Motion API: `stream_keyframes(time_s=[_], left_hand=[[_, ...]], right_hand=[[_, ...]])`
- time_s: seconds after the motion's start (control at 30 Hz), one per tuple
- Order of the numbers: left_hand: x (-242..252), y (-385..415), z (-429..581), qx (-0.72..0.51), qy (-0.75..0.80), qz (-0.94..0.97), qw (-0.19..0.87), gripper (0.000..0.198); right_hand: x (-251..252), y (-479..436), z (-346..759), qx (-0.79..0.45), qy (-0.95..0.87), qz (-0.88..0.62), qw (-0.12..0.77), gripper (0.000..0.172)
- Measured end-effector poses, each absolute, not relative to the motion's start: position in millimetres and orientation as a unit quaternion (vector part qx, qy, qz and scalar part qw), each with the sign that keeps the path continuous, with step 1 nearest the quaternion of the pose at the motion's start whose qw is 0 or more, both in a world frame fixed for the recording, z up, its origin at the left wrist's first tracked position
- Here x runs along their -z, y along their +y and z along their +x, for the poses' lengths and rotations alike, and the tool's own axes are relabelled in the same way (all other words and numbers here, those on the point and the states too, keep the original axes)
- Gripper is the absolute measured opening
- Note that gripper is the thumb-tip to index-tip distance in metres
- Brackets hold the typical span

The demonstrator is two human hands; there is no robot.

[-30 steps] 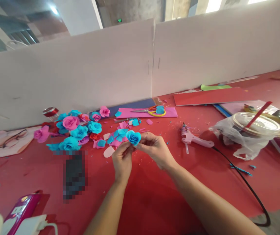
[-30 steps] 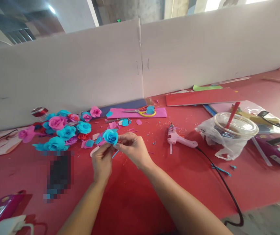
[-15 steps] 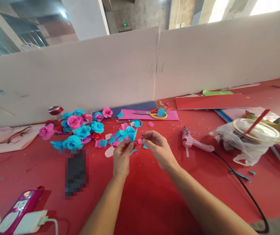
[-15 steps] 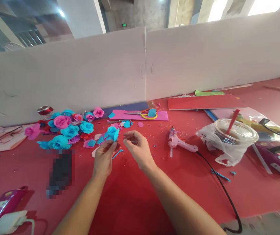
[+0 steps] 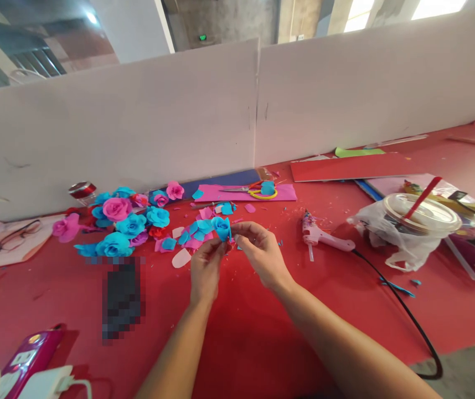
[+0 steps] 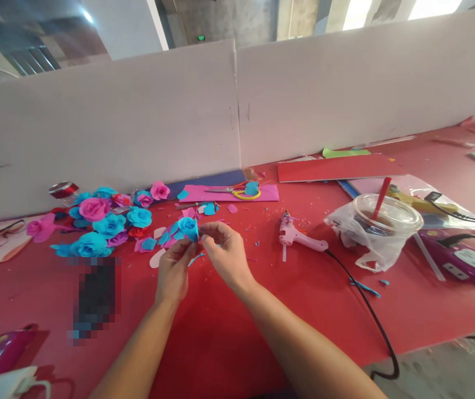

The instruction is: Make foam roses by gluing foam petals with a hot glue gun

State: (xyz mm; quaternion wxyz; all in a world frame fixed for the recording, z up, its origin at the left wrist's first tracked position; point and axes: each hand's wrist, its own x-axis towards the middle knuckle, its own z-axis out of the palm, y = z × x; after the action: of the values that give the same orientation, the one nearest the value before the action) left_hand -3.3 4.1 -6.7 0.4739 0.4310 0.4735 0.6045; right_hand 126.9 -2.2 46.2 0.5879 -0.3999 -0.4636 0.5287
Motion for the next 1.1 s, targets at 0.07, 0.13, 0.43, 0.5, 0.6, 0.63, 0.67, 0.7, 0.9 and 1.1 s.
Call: stream_keyframes(time_s=[0.07, 0.13, 0.43, 0.5, 0.6, 0.63, 0.67, 0.7, 0.9, 1.1], left_hand=[[6.2, 3.4, -3.3, -0.6, 0.478, 0.438, 0.469, 0.023], [5.2, 2.4, -3.0, -0.595, 0.485, 0.446, 0.461, 0.024], [1.8, 1.0, -1.3, -0.599, 0.456, 0.43, 0.498, 0.02], [0.1, 1.1, -0.8, -0.6, 0.439, 0.421, 0.52, 0.019], [-0.8, 1.3, -1.0, -0.595, 0.428, 0.419, 0.536, 0.017], [-0.4, 1.3, -1.3, -0.593, 0.433, 0.423, 0.532, 0.017], [0.1, 1.3, -1.6, -0.591, 0.44, 0.427, 0.524, 0.017], [0.6, 1.3, -1.9, -0.589, 0.448, 0.43, 0.517, 0.017], [-3.5, 0.3, 0.7, -0.603, 0.44, 0.414, 0.521, 0.02], [-11.8, -1.0, 4.3, -0.583, 0.439, 0.384, 0.565, 0.024]], right_hand=[[-46.1, -2.5, 127.3, -0.53, -0.47, -0.387, 0.59, 0.02], [-46.1, -2.5, 127.7, -0.539, -0.477, -0.37, 0.588, 0.023], [-45.9, -1.8, 126.4, -0.561, -0.47, -0.37, 0.572, 0.022], [-45.8, -2.3, 126.6, -0.567, -0.467, -0.38, 0.562, 0.023], [-46.6, -3.4, 127.4, -0.58, -0.455, -0.388, 0.553, 0.025], [-47.2, -3.8, 127.6, -0.585, -0.453, -0.387, 0.55, 0.025], [-47.9, -4.1, 127.8, -0.59, -0.453, -0.386, 0.546, 0.026], [-48.6, -4.4, 127.8, -0.592, -0.454, -0.383, 0.544, 0.025], [-48.1, -3.1, 126.3, -0.578, -0.453, -0.395, 0.552, 0.024], [-36.0, 2.2, 127.0, -0.526, -0.455, -0.453, 0.558, 0.023]])
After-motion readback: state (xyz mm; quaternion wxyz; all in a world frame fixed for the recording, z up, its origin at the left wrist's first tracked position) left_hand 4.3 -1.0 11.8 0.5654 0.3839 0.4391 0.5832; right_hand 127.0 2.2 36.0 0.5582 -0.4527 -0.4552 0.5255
